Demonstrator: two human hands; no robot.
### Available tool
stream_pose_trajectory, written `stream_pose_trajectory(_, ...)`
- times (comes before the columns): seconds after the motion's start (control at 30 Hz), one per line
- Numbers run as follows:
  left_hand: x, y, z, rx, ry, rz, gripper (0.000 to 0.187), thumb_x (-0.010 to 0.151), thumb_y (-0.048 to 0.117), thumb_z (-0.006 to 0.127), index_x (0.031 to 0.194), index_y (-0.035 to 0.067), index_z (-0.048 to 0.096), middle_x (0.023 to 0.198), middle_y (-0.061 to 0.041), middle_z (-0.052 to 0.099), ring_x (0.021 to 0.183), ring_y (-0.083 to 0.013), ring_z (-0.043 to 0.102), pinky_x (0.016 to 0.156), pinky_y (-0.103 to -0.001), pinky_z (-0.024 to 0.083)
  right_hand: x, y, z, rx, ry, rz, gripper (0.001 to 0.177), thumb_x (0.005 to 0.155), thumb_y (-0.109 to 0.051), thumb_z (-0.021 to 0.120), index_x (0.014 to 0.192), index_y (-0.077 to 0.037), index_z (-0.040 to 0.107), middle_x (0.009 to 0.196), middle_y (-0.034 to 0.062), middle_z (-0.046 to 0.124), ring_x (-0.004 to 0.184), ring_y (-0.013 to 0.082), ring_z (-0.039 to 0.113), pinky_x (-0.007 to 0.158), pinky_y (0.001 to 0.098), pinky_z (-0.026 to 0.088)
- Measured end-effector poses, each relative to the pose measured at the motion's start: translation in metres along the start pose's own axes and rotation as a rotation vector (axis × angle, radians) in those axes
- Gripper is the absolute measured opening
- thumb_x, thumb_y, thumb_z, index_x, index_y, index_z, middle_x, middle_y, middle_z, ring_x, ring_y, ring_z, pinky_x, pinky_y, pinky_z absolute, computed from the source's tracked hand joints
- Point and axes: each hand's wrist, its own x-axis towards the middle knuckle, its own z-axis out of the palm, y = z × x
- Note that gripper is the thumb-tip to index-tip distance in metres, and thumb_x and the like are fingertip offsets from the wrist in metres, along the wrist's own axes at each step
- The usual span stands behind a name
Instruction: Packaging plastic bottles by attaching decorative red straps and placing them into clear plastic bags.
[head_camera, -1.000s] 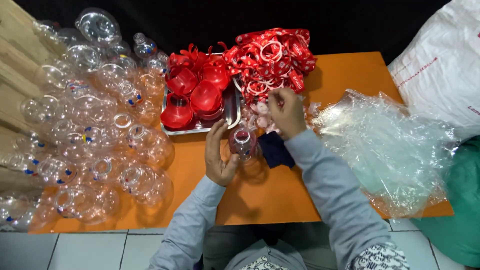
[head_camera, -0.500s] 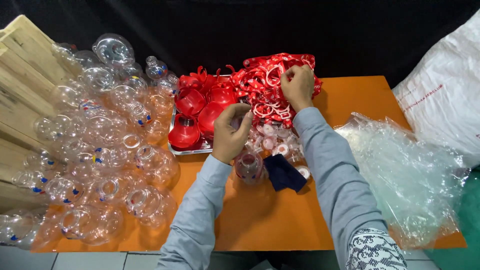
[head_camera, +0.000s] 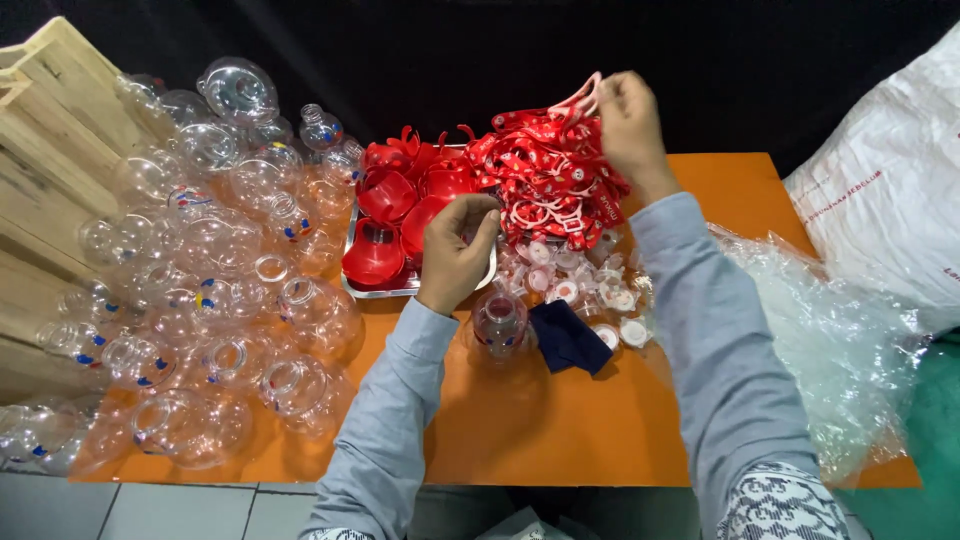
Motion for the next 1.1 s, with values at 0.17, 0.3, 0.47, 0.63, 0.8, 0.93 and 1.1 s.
stream_pose_trajectory(0.17,0.012,0.045,0.006,0.061,0.002,0.179,0.020,0.099,0.016,0.063,0.115,0.005,0.065,0.107,-0.010,0.071,0.098,-0.0220,0.072,0.088,-0.032,0.062,-0.042,-0.110,-0.046,0.142,-0.106,-0.138,0.016,0.115,-0.024,0.047,0.104,-0.012,0.050,0.098,0.0053,0.065,0.089,0.0120,0.064,0.085,0.0243,0.054)
stream_pose_trajectory(0.3,0.026,0.077,0.025,0.171,-0.081,0.329,0.055,0.098,0.034,0.066,0.142,0.007,0.047,0.140,-0.016,0.058,0.130,-0.0309,0.058,0.109,-0.046,0.052,-0.075,-0.155,-0.078,0.151,-0.241,-0.220,0.019,0.120,-0.022,0.042,0.110,-0.007,0.046,0.099,0.0114,0.065,0.087,0.0149,0.062,0.087,0.0255,0.054)
stream_pose_trajectory(0.47,0.031,0.098,0.057,0.075,-0.278,0.289,0.069,0.094,0.037,0.071,0.150,0.013,0.038,0.147,-0.015,0.056,0.139,-0.0311,0.056,0.115,-0.053,0.047,-0.121,-0.186,-0.099,0.177,-0.318,-0.046,0.018,0.116,-0.025,0.043,0.111,-0.010,0.051,0.096,0.0056,0.066,0.075,0.0081,0.054,0.070,0.0204,0.044)
stream_pose_trajectory(0.63,0.012,0.112,0.072,-0.453,-0.472,0.161,0.019,0.104,0.013,0.058,0.120,0.003,0.060,0.110,-0.009,0.067,0.098,-0.0180,0.068,0.088,-0.027,0.059,-0.151,-0.155,-0.107,0.414,-0.348,0.105,0.019,0.113,-0.022,0.046,0.116,-0.006,0.055,0.095,0.0050,0.064,0.083,0.0122,0.064,0.082,0.0228,0.056)
stream_pose_trajectory(0.8,-0.013,0.101,0.074,-0.507,-0.220,-0.059,0.027,0.095,0.014,0.075,0.115,0.000,0.064,0.095,-0.015,0.070,0.064,-0.0131,0.067,0.059,-0.029,0.063,-0.178,-0.141,-0.095,0.719,-0.418,0.244,0.030,0.105,-0.017,0.052,0.134,-0.009,0.046,0.094,0.0084,0.068,0.093,0.0162,0.071,0.086,0.0247,0.055)
stream_pose_trajectory(0.93,-0.025,0.106,0.070,-0.423,-0.170,0.016,0.029,0.094,0.017,0.077,0.113,0.001,0.062,0.086,-0.012,0.063,0.074,-0.0109,0.060,0.064,-0.030,0.058,-0.190,-0.133,-0.090,0.594,-0.563,0.000,0.085,0.081,0.004,0.079,0.153,0.002,0.033,0.105,0.0172,0.065,0.100,0.0201,0.066,0.097,0.0354,0.053)
stream_pose_trajectory(1.1,-0.036,0.103,0.067,-0.475,-0.212,-0.006,0.029,0.095,0.010,0.076,0.112,0.002,0.055,0.071,-0.005,0.062,0.068,-0.0042,0.055,0.067,-0.022,0.051,-0.204,-0.137,-0.076,0.451,-0.512,0.050,0.051,0.075,0.005,0.087,0.121,0.004,0.064,0.095,0.0060,0.064,0.092,0.0123,0.063,0.089,0.0287,0.055)
